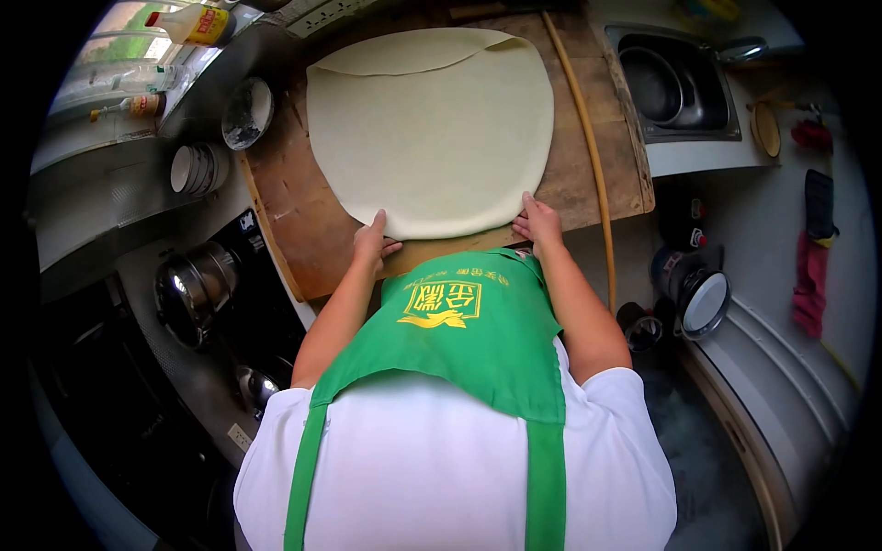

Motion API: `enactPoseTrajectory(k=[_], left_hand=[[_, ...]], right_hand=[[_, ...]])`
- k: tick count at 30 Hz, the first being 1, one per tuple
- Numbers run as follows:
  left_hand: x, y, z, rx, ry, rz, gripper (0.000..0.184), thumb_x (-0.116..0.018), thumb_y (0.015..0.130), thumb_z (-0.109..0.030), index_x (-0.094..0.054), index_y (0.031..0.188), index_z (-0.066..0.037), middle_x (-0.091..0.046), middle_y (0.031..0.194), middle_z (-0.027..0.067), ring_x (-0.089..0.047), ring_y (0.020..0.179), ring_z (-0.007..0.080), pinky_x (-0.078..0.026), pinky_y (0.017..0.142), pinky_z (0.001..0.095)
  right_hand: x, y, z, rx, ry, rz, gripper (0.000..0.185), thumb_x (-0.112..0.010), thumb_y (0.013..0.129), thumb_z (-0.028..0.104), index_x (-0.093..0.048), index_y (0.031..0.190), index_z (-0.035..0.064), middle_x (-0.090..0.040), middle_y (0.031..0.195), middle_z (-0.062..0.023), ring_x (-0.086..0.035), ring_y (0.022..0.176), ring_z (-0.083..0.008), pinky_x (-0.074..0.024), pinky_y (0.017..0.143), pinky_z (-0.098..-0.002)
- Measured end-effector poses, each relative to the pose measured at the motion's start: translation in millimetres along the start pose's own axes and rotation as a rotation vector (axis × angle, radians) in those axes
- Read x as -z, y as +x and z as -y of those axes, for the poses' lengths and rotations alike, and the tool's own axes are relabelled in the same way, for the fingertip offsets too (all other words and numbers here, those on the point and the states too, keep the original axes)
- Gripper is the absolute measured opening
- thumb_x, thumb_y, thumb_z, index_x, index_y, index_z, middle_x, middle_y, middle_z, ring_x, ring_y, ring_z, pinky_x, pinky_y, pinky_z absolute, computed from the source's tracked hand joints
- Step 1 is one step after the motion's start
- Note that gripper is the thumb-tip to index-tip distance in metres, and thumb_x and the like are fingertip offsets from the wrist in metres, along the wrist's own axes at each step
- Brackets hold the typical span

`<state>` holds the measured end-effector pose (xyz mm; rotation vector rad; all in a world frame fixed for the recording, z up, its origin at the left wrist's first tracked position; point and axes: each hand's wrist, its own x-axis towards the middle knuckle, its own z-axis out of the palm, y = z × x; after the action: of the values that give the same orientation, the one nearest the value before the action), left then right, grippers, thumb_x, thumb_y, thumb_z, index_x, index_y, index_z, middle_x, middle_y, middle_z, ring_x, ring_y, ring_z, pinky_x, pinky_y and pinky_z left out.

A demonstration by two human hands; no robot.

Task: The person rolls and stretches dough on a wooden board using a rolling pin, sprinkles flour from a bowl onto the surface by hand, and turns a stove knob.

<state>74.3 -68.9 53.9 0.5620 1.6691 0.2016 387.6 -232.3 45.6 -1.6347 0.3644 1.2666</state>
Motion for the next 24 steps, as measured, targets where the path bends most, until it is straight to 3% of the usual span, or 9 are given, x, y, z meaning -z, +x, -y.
enactPoseTrajectory(k=[5, 10, 14, 17, 19, 20, 22, 23, 24], left_hand=[[-12.4, -4.8, 17.2, 0.024, -0.045, 0.092, 0.05, -0.069, 0.101, -0.035, -0.055, 0.119, 0.011, -0.068, 0.106, 0.0184, -0.071, 0.078, 0.0269, -0.065, 0.06, 0.034], [-0.7, 7.6, 19.8, 0.138, -0.096, 0.354, 0.04, -0.066, 0.104, -0.029, -0.06, 0.121, 0.006, -0.072, 0.107, 0.0185, -0.075, 0.085, 0.026, -0.064, 0.059, 0.0334], [-14.5, 0.8, 23.8, 0.187, -0.168, 0.448, 0.04, -0.064, 0.106, -0.028, -0.057, 0.127, 0.006, -0.072, 0.109, 0.0188, -0.077, 0.091, 0.0269, -0.065, 0.059, 0.0306], [-18.5, 4.4, 26.2, 0.265, -0.19, 0.47, 0.042, -0.062, 0.107, -0.029, -0.054, 0.129, 0.005, -0.071, 0.109, 0.0198, -0.077, 0.097, 0.0269, -0.066, 0.059, 0.0268], [-15.4, 6.4, 25.3, 0.374, -0.22, 0.376, 0.037, -0.061, 0.107, -0.032, -0.055, 0.125, 0.0, -0.075, 0.096, 0.022, -0.075, 0.066, 0.021, -0.065, 0.052, 0.0233], [-14.6, 6.0, 28.9, 0.383, -0.22, 0.377, 0.037, -0.061, 0.107, -0.032, -0.055, 0.125, 0.0, -0.075, 0.096, 0.022, -0.075, 0.066, 0.021, -0.065, 0.052, 0.0233], [-10.7, 15.2, 36.5, 0.44, -0.306, 0.486, 0.036, -0.06, 0.108, -0.033, -0.054, 0.124, -0.002, -0.075, 0.092, 0.0215, -0.073, 0.058, 0.0205, -0.064, 0.049, 0.0223], [-12.8, 15.9, 34.4, 0.441, -0.306, 0.485, 0.036, -0.06, 0.108, -0.033, -0.054, 0.124, -0.002, -0.075, 0.092, 0.0215, -0.073, 0.058, 0.0205, -0.064, 0.049, 0.0223], [-15.6, 13.8, 34.7, 0.46, -0.33, 0.516, 0.035, -0.059, 0.108, -0.033, -0.054, 0.123, -0.001, -0.075, 0.091, 0.0214, -0.073, 0.057, 0.0205, -0.063, 0.047, 0.0219]], right_hand=[[-1.6, 35.8, 27.6, 0.225, -0.076, 0.013, 0.032, -0.073, 0.1, 0.027, -0.066, 0.12, 0.0028, -0.072, 0.099, -0.0031, -0.069, 0.076, -0.0142, -0.0613, 0.069, -0.0312], [-12.3, 41.4, 67.5, 0.165, 0.021, 0.074, 0.028, -0.073, 0.1, 0.025, -0.068, 0.12, 0.0068, -0.073, 0.105, -0.0049, -0.069, 0.079, -0.0127, -0.0577, 0.065, -0.0281], [-1.9, 49.7, 79.2, 0.16, 0.053, 0.109, 0.025, -0.073, 0.099, 0.023, -0.069, 0.119, 0.0076, -0.073, 0.108, -0.0017, -0.069, 0.088, -0.0141, -0.0579, 0.077, -0.0349], [10.0, 76.3, 67.6, 0.366, -0.051, -0.107, 0.03, -0.074, 0.095, 0.021, -0.066, 0.12, 0.0055, -0.073, 0.104, -0.0012, -0.069, 0.092, -0.0169, -0.0562, 0.082, -0.0378], [18.6, 81.9, 60.7, 0.527, -0.41, -0.378, 0.037, -0.075, 0.089, 0.017, -0.062, 0.121, 0.0041, -0.071, 0.112, -0.0092, -0.068, 0.106, -0.0277, -0.0541, 0.092, -0.0445], [25.8, 79.7, 48.3, 0.521, -0.416, -0.382, 0.037, -0.075, 0.089, 0.017, -0.062, 0.121, 0.0041, -0.071, 0.112, -0.0092, -0.068, 0.106, -0.0277, -0.0541, 0.092, -0.0445], [7.9, 30.4, 44.2, 1.524, -1.051, -0.308, 0.04, -0.073, 0.089, 0.017, -0.06, 0.124, 0.0026, -0.066, 0.125, -0.0152, -0.062, 0.121, -0.0339, -0.0481, 0.105, -0.0481], [9.7, 34.7, 40.6, 1.444, -1.022, -0.232, 0.05, -0.075, 0.085, 0.018, -0.059, 0.13, 0.0035, -0.061, 0.133, -0.022, -0.055, 0.131, -0.0428, -0.0423, 0.114, -0.0506], [7.4, 29.6, 32.9, 1.434, -1.026, -0.228, 0.05, -0.075, 0.085, 0.018, -0.059, 0.13, 0.0035, -0.061, 0.133, -0.022, -0.055, 0.131, -0.0428, -0.0423, 0.114, -0.0506]])
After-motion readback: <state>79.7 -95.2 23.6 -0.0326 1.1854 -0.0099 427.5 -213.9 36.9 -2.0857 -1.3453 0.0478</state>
